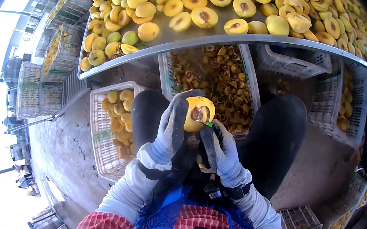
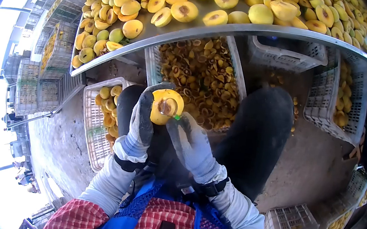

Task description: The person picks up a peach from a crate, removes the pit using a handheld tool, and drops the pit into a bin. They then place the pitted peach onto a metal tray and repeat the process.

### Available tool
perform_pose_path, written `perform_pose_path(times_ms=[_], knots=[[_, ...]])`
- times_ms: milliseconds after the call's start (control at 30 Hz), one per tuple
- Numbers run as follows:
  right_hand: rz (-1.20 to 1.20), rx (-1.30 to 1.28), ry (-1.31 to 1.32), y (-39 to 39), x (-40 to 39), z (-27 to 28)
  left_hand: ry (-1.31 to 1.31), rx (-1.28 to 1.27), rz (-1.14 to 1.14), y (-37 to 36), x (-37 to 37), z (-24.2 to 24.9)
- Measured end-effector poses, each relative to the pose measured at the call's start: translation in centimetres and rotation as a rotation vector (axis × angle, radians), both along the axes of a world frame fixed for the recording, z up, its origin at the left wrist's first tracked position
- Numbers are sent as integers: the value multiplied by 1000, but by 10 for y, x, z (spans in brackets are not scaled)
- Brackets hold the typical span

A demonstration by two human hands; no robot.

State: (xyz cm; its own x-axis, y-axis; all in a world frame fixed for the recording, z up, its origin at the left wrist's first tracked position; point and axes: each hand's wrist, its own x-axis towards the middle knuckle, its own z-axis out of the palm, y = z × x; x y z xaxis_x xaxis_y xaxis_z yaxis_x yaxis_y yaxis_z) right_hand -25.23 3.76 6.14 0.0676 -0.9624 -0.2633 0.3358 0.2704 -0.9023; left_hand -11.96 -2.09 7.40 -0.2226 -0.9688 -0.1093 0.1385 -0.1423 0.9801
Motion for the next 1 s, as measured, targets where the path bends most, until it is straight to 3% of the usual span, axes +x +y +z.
perform_pose_path(times_ms=[67,167,300,400,533,633,700,833,933,1000], knots=[[43,-217,387,2,-11,7,-70,-65,5,5,-1,2],[-20,-283,516,7,-9,8,-110,-140,2,6,0,4],[136,-248,425,9,-13,0,-208,-104,-99,2,6,7],[282,-98,222,12,-14,-3,-236,-40,-316,-10,20,3],[217,89,-216,17,-8,-8,63,253,-303,-12,19,2],[-39,-110,-244,10,13,-13,113,-189,-52,9,-10,-4],[-70,-115,-249,10,18,-14,-55,-173,142,21,-22,4],[214,234,-417,20,4,-2,-69,-30,70,16,-13,-3],[407,376,-852,22,-2,-1,-29,51,-85,12,-5,-5],[552,402,-1376,25,5,-18,15,223,-175,7,1,-13]])
